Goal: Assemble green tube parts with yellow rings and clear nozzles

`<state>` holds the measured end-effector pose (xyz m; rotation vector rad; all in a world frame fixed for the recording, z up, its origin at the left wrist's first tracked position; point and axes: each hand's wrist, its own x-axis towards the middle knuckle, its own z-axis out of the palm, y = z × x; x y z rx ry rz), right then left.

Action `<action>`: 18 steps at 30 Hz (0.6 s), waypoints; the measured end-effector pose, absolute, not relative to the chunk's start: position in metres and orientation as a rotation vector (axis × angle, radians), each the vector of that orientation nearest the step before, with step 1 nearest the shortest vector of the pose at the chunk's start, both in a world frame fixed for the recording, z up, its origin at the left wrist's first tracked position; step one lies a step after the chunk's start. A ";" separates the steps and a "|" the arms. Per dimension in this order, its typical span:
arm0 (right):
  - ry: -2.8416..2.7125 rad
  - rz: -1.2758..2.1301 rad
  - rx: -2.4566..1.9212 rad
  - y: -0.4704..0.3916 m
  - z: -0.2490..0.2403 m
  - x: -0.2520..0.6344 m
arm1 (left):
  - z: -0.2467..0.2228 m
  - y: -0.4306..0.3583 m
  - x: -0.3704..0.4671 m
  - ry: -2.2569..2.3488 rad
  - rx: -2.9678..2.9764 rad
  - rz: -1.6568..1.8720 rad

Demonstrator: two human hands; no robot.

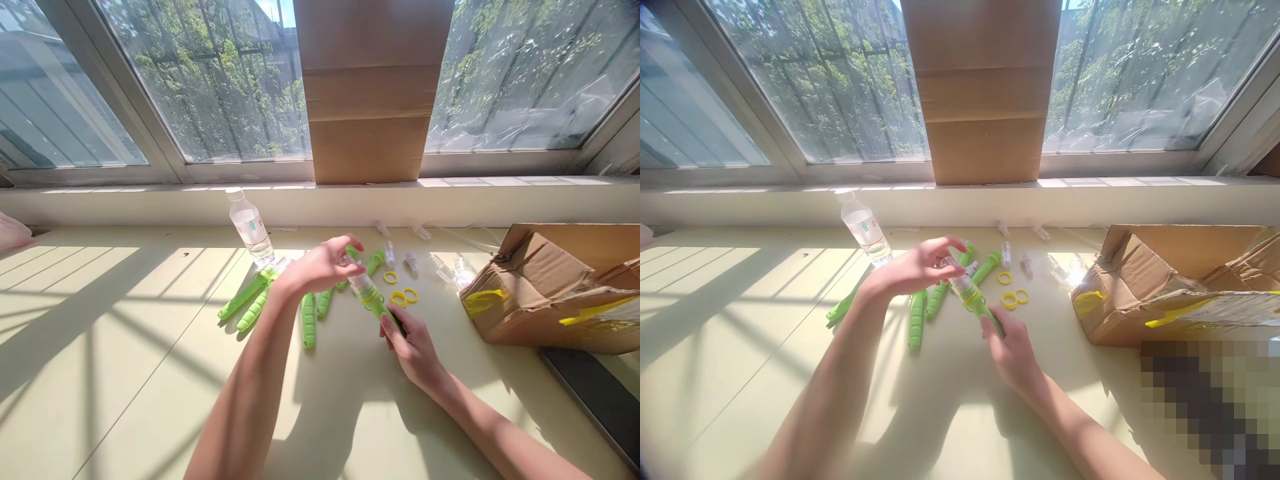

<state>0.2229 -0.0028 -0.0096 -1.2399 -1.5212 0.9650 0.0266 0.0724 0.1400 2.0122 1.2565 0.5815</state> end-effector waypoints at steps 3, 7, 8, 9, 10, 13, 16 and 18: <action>-1.485 0.938 -1.241 -0.002 -0.011 0.223 | 0.140 0.071 0.028 1.217 2.000 0.614; -1.404 0.826 -1.263 -0.001 -0.014 0.221 | 0.138 0.071 0.038 1.175 1.898 0.711; -1.397 0.805 -1.269 0.000 -0.015 0.220 | 0.136 0.072 0.043 1.173 1.847 0.763; -1.396 0.787 -1.276 0.001 -0.016 0.220 | 0.133 0.072 0.050 1.178 1.782 0.830; -1.398 0.773 -1.281 0.001 -0.016 0.220 | 0.129 0.073 0.058 1.183 1.701 0.902; -1.413 0.749 -1.292 0.001 -0.016 0.220 | 0.118 0.075 0.084 1.189 1.377 1.167; -1.444 0.779 -1.297 -0.001 -0.013 0.220 | 0.108 0.076 0.103 1.130 1.067 1.423; -1.482 0.831 -1.276 -0.003 -0.012 0.221 | 0.104 0.077 0.109 1.113 0.977 1.517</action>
